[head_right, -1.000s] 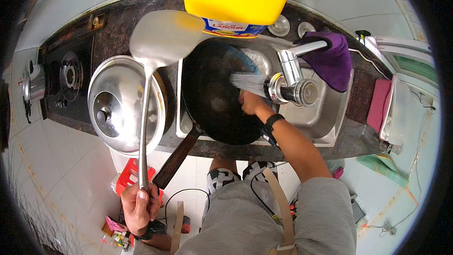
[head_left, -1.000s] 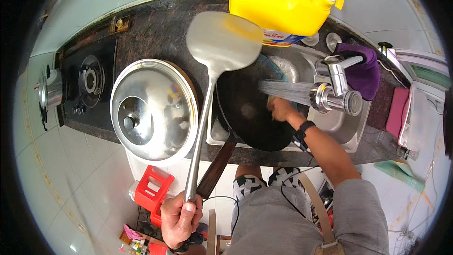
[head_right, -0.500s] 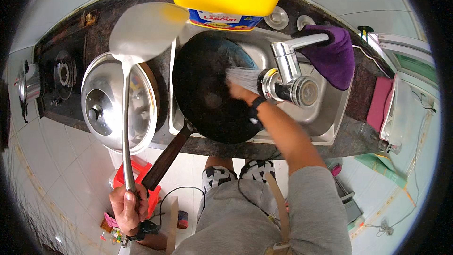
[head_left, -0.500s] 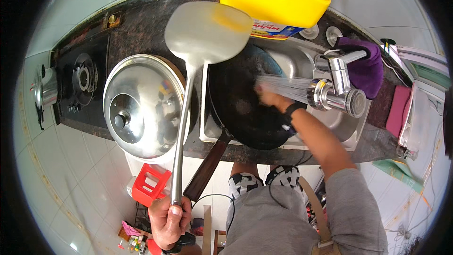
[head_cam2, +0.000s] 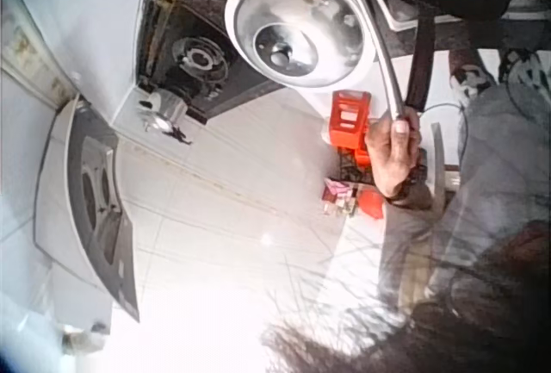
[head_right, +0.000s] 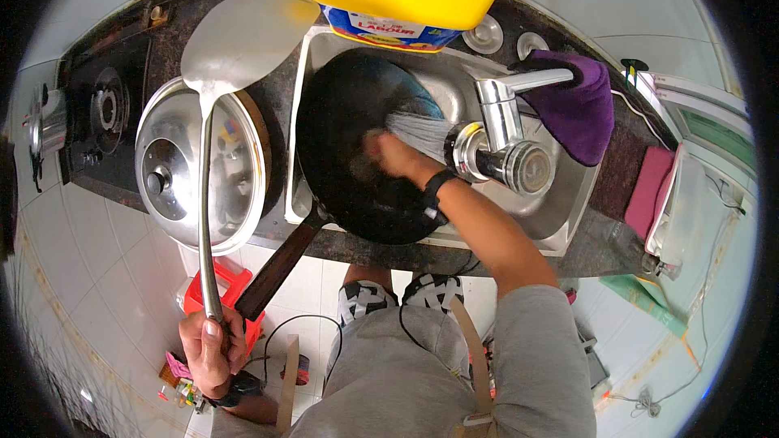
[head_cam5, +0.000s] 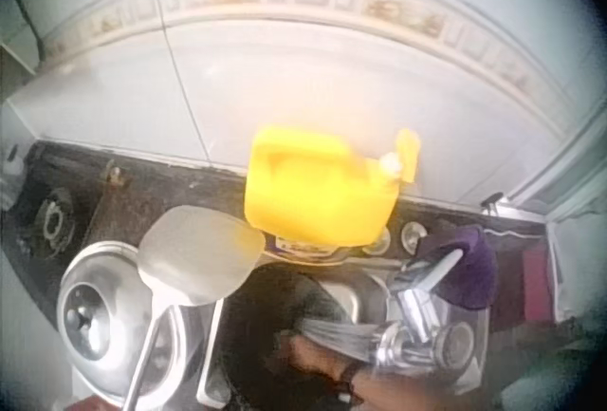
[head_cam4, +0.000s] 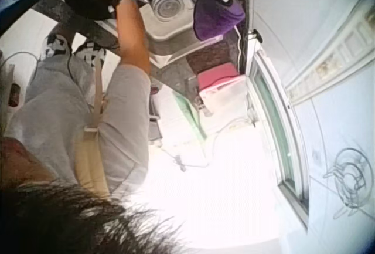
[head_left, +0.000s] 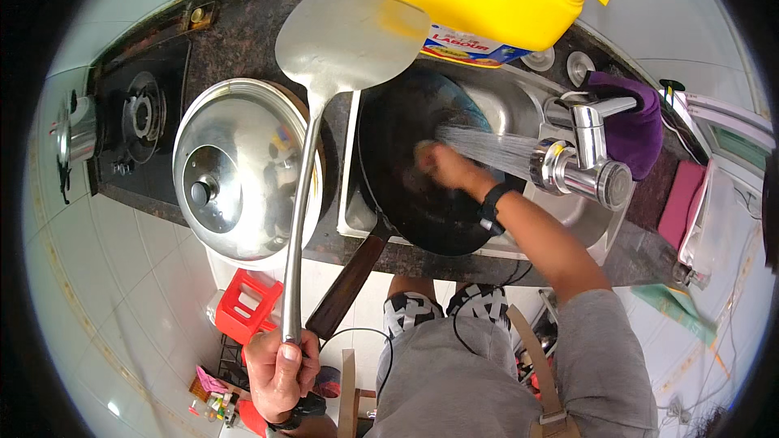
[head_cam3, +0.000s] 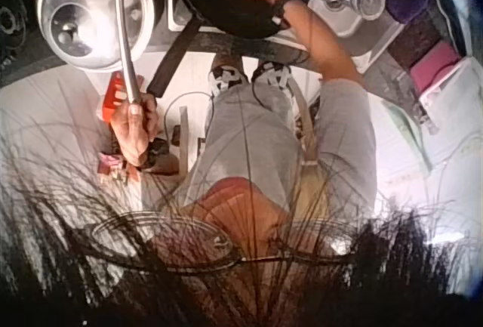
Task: Washing a wok in the sink and wiping down the kitchen countertop.
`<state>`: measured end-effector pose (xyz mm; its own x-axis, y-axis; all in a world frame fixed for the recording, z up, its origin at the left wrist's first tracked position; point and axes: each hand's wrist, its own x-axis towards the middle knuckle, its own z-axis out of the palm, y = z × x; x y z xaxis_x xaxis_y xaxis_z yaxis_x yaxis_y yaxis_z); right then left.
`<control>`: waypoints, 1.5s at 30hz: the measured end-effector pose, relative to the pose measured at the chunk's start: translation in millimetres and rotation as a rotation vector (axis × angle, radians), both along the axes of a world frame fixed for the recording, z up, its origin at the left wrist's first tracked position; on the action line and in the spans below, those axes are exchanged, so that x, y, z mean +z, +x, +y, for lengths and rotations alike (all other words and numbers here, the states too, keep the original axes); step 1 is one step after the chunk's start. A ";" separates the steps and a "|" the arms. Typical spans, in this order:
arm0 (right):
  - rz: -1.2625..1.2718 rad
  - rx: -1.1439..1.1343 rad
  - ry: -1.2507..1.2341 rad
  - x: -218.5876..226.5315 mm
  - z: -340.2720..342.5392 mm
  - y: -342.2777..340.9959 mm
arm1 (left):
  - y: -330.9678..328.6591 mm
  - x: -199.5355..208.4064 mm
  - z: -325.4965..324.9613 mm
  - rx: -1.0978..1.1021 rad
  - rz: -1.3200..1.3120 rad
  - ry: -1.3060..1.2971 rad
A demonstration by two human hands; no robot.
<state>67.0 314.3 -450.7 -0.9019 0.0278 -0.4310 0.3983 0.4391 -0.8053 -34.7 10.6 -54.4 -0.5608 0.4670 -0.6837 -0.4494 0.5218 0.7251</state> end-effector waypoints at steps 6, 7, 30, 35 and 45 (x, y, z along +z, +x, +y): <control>-0.204 0.608 0.247 -9.5 36.3 57.8 | -0.9 -3.6 -1.9 -0.002 -0.012 0.023; -0.370 0.619 0.079 14.4 25.9 52.2 | -0.8 -2.5 -3.9 0.009 -0.012 0.022; -0.506 0.832 0.235 36.7 48.5 52.9 | -0.7 2.0 5.9 0.016 -0.028 -0.031; -0.327 0.290 -0.444 103.4 -29.2 -3.0 | 2.4 -2.9 -4.0 0.037 0.002 0.001; -0.117 0.236 0.710 -3.2 28.7 46.6 | -3.0 -1.6 -0.6 0.004 -0.021 -0.009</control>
